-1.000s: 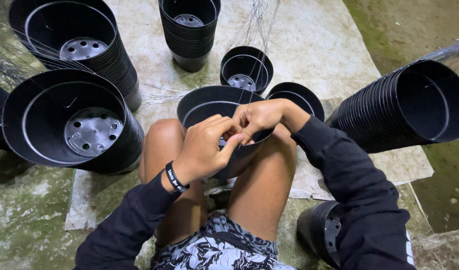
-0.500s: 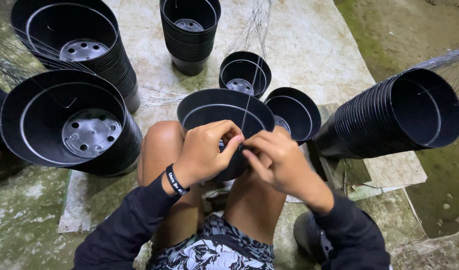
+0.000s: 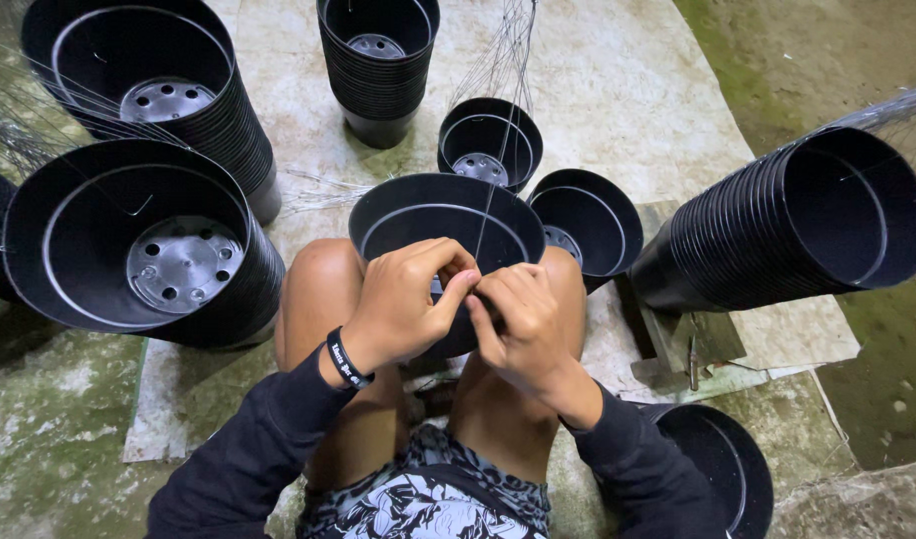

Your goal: The person cuts metal wire with pliers, bends it into a loop, and inserts the wire through holes in black plastic plant pots to form a hanging loop. The person repeats this process for multiple pots, stacking finished ones nearby.

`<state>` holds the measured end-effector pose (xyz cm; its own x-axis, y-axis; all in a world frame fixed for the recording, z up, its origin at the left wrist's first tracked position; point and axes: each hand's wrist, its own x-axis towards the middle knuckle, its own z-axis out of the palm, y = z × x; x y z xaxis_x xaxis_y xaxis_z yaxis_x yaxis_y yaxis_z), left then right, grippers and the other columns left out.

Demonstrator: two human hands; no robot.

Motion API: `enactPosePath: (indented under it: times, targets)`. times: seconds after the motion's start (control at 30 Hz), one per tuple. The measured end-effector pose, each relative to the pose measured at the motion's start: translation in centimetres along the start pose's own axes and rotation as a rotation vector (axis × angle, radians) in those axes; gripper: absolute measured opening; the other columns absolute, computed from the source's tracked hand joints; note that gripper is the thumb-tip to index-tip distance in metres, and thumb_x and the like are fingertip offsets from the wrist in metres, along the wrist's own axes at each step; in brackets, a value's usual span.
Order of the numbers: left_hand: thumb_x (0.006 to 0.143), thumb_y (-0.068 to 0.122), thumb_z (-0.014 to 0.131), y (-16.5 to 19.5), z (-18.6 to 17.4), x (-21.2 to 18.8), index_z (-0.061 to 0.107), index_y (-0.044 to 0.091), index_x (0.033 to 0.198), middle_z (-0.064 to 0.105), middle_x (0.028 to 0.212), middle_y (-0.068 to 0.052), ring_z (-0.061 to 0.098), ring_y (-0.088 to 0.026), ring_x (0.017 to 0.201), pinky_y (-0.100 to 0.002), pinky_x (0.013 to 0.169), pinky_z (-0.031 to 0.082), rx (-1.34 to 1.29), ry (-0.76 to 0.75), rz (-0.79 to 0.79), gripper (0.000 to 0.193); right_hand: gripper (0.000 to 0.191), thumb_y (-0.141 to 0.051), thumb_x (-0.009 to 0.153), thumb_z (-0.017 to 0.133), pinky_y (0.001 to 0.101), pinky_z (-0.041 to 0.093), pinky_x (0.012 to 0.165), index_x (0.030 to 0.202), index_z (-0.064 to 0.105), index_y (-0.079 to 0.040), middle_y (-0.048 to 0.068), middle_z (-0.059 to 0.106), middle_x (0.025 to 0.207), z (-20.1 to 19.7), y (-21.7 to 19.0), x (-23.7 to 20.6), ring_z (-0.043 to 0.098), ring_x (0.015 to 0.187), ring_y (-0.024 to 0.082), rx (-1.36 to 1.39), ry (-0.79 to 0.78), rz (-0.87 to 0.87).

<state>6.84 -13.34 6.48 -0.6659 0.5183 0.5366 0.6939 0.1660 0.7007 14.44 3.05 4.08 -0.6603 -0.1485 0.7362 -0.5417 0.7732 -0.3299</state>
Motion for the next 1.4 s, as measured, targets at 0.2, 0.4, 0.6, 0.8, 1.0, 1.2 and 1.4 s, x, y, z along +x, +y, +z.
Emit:
enactPosePath:
  times: [0.2, 0.4, 0.6, 0.8, 1.0, 1.2, 1.4]
  targets:
    - [0.09, 0.014, 0.07, 0.0, 0.0, 0.0, 0.069, 0.007, 0.088, 0.071, 0.082, -0.007, 0.071, -0.023, 0.074, -0.034, 0.064, 0.053, 0.017, -0.016, 0.023, 0.008, 0.012, 0.002, 0.084, 0.07, 0.0369, 0.039, 0.08, 0.089, 0.061, -0.002, 0.009, 0.054, 0.077, 0.2, 0.5, -0.3, 0.052, 0.069, 0.026, 0.098, -0.039, 0.073]
    - [0.09, 0.015, 0.071, -0.2, 0.0, -0.1, 0.071, 0.007, 0.088, 0.07, 0.08, -0.007, 0.07, -0.022, 0.071, -0.034, 0.062, 0.053, 0.007, -0.029, 0.002, 0.008, 0.011, 0.001, 0.084, 0.07, 0.0359, 0.037, 0.078, 0.089, 0.061, -0.002, 0.009, 0.054, 0.078, 0.0, 0.6, -0.1, 0.052, 0.069, 0.024, 0.136, -0.072, 0.083]
    - [0.095, 0.02, 0.072, -2.5, -2.5, 0.1, 0.069, 0.004, 0.109, 0.071, 0.104, -0.012, 0.07, -0.028, 0.098, -0.037, 0.085, 0.055, -0.026, 0.063, 0.177, 0.021, 0.009, -0.004, 0.088, 0.071, 0.0293, 0.041, 0.08, 0.089, 0.062, -0.005, 0.007, 0.057, 0.08, -1.1, 2.4, 0.8, 0.054, 0.074, 0.024, 0.036, -0.055, 0.114]
    - [0.09, 0.048, 0.071, -7.3, -5.9, -1.2, 0.064, 0.005, 0.125, 0.063, 0.134, -0.015, 0.061, -0.032, 0.125, -0.039, 0.102, 0.051, -0.041, 0.001, 0.098, 0.056, 0.017, -0.012, 0.106, 0.058, 0.0254, 0.037, 0.078, 0.093, 0.052, -0.002, 0.003, 0.049, 0.089, -3.6, 6.4, -0.2, 0.042, 0.081, 0.013, 0.709, -0.041, 0.448]
    - [0.086, 0.063, 0.07, -9.2, -5.0, -4.5, 0.063, 0.007, 0.112, 0.069, 0.125, -0.01, 0.06, -0.032, 0.133, -0.045, 0.116, 0.044, -0.28, -0.055, 0.254, 0.061, 0.022, -0.02, 0.11, 0.06, 0.0314, 0.041, 0.091, 0.095, 0.051, -0.006, 0.003, 0.051, 0.088, -4.3, 7.2, -3.1, 0.048, 0.089, 0.017, 1.025, 0.08, 0.255]
    - [0.073, 0.046, 0.094, -7.7, -3.9, -4.7, 0.059, 0.009, 0.101, 0.065, 0.099, -0.003, 0.065, -0.023, 0.11, -0.047, 0.109, 0.047, -0.452, 0.009, 0.208, 0.058, 0.025, -0.016, 0.103, 0.063, 0.0368, 0.041, 0.117, 0.12, 0.056, 0.001, 0.011, 0.061, 0.117, -7.3, 7.5, 0.1, 0.057, 0.119, 0.024, 0.678, 0.058, 0.294]
    - [0.073, 0.038, 0.089, -4.2, 0.9, -3.9, 0.064, 0.009, 0.099, 0.064, 0.095, -0.006, 0.06, -0.026, 0.097, -0.048, 0.099, 0.038, 0.223, 0.005, 0.387, 0.046, 0.056, -0.025, 0.078, 0.081, 0.0358, 0.049, 0.101, 0.127, 0.06, -0.005, 0.013, 0.067, 0.121, -9.7, 2.6, 1.6, 0.064, 0.115, 0.029, 0.065, -0.283, -0.026]
